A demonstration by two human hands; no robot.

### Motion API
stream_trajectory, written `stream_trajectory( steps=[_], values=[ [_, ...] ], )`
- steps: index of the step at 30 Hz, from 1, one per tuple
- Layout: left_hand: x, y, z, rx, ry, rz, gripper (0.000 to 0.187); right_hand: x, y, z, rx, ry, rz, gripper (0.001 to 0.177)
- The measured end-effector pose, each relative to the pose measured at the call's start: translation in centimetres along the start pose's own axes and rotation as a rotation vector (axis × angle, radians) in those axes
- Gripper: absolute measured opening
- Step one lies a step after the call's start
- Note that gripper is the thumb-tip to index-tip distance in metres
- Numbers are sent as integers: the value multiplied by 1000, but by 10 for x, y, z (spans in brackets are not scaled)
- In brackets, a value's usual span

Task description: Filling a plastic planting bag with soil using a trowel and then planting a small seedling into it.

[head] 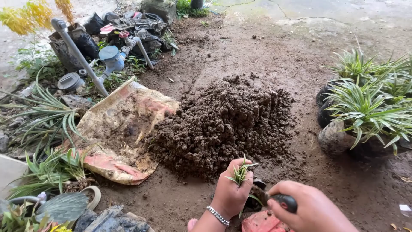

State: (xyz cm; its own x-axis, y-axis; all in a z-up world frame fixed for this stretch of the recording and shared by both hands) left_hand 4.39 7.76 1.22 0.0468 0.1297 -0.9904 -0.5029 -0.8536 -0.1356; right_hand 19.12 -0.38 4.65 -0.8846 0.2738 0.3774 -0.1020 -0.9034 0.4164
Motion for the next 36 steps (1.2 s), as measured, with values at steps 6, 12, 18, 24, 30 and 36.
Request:
stream_trajectory(
  steps=[6, 12, 18, 24, 30, 36],
  values=[
    [0, 1, -2, -1, -35, -16, 17, 6, 4, -1, 10, -24, -110, 19],
    [4, 2, 2, -2, 33, 28, 18, 9, 14, 26, -113, -126, -192, 18],
    [-3, -5, -1, -8, -40, -12, 17, 5, 8, 6, -2, -132, -258, 16],
    [0, -1, -4, 11, -10, -10, 20, 5, 11, 9, -39, -188, -297, 14],
    [0, -1, -1, 4, -44, 3, 20, 6, 6, 7, -64, -116, -201, 21],
    [-1, -4, -4, 8, -41, -11, 18, 3, 5, 10, -7, -48, -236, 21]
  ],
)
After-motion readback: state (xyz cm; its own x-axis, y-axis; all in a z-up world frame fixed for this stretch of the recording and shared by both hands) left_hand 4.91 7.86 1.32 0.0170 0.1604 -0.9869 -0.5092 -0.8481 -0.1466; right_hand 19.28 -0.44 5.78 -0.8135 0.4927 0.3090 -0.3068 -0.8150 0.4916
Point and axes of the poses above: each hand's wrist, its own y-axis away from the middle knuckle, its own z-axis out of the back of the hand, x = y × z, the point moved 9 cm from there along -y, towards the middle knuckle, and after that the axes turned 1 degree about x, right-handed, at the moved point
